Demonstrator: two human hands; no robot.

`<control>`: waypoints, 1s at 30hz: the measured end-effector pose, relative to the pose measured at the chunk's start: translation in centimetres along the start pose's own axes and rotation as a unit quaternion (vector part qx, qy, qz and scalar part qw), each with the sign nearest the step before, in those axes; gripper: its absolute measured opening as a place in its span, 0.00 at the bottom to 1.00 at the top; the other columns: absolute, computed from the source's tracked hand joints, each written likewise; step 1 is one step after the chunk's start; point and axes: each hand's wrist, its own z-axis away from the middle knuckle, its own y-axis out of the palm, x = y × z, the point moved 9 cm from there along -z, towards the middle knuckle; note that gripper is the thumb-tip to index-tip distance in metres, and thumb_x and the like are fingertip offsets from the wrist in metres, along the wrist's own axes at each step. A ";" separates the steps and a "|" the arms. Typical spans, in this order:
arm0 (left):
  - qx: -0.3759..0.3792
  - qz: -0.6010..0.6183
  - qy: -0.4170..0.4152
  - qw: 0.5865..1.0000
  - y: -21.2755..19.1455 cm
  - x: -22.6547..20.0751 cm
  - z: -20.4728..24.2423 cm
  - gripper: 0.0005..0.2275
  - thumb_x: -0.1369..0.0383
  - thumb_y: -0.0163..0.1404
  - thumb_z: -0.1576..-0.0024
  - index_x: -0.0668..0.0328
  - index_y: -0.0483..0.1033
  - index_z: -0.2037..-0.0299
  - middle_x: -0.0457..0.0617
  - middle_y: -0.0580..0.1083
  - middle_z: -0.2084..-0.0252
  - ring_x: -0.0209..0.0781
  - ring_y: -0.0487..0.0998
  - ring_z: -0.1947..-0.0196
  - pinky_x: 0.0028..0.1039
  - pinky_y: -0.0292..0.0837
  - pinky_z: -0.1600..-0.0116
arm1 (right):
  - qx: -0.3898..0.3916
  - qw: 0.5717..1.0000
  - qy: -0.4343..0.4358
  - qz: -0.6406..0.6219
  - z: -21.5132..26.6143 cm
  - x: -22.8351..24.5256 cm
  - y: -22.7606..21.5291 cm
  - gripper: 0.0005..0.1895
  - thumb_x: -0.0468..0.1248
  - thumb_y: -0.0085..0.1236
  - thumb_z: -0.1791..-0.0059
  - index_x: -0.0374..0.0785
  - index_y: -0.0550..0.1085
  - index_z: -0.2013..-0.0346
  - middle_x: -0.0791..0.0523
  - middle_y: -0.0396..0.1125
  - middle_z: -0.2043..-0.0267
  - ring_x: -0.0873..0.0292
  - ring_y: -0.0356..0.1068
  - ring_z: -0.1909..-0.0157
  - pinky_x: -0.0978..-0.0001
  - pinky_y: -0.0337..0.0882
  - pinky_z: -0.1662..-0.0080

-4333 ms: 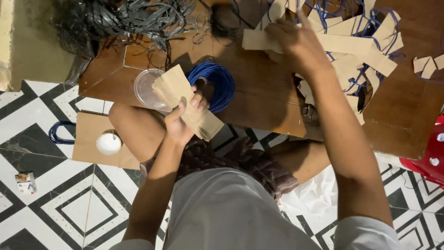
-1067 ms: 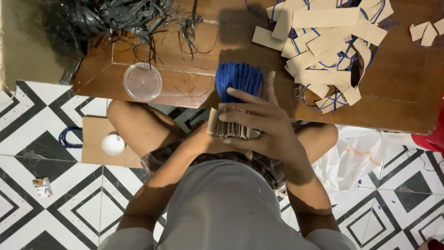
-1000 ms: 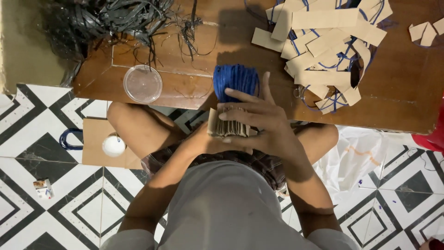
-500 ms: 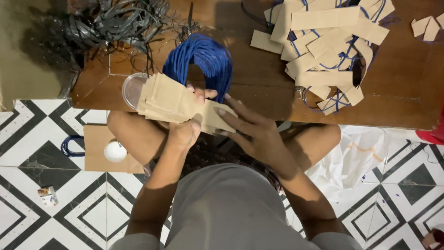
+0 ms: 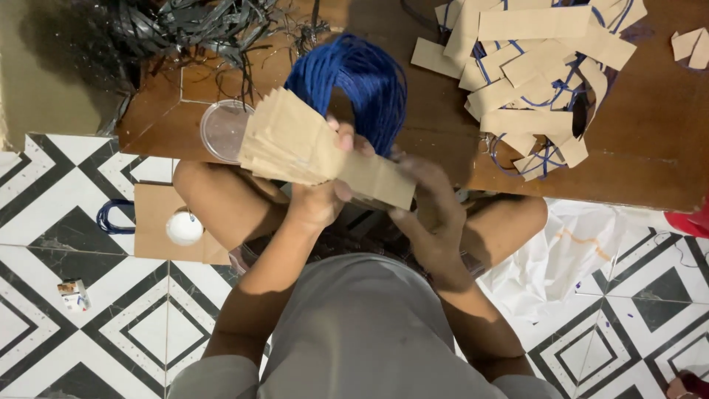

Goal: The person is assembling blue wire bundles into cardboard templates, likely for a handicraft or jewelry project.

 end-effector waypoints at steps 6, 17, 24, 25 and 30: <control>0.015 0.077 -0.072 0.994 1.5 1.0 0.4 0.36 0.90 0.49 0.58 0.53 0.62 0.37 0.42 0.68 0.46 0.37 0.66 0.48 0.27 0.61 0.38 | -0.428 0.766 0.147 -0.456 0.2 -3.9 -6.0 0.38 0.56 0.31 0.47 0.43 0.51 0.25 0.47 0.47 0.21 0.46 0.48 0.21 0.50 0.52 0.26; 0.078 -0.071 -0.131 0.986 3.6 0.6 0.4 0.31 0.88 0.58 0.56 0.52 0.64 0.44 0.43 0.68 0.53 0.39 0.71 0.50 0.31 0.66 0.40 | -0.122 0.990 0.026 -0.072 -3.0 -0.7 -2.6 0.26 0.58 0.42 0.38 0.41 0.62 0.37 0.52 0.54 0.28 0.57 0.55 0.25 0.60 0.55 0.24; 0.144 -0.325 -0.157 0.921 1.8 2.5 2.1 0.33 0.81 0.65 0.54 0.56 0.65 0.37 0.45 0.72 0.46 0.40 0.75 0.46 0.31 0.73 0.37 | 0.181 0.954 -0.011 0.240 -6.8 3.6 0.7 0.65 0.69 0.70 0.67 0.45 0.53 0.25 0.49 0.56 0.21 0.41 0.47 0.15 0.34 0.18 0.20; 0.142 -0.329 -0.166 0.919 1.5 2.8 2.3 0.32 0.80 0.65 0.54 0.57 0.65 0.37 0.45 0.72 0.47 0.40 0.75 0.47 0.30 0.73 0.38 | 0.179 0.954 -0.011 0.241 -7.0 3.8 0.8 0.65 0.69 0.70 0.67 0.45 0.53 0.25 0.49 0.56 0.21 0.41 0.47 0.15 0.34 0.18 0.20; 0.122 -0.354 -0.208 0.904 -0.6 3.6 3.6 0.28 0.79 0.62 0.53 0.60 0.67 0.41 0.47 0.74 0.52 0.40 0.76 0.52 0.30 0.74 0.44 | 0.252 0.944 -0.048 0.205 -6.6 4.7 2.8 0.19 0.37 0.71 0.58 0.40 0.78 0.54 0.46 0.74 0.41 0.49 0.66 0.29 0.28 0.12 0.28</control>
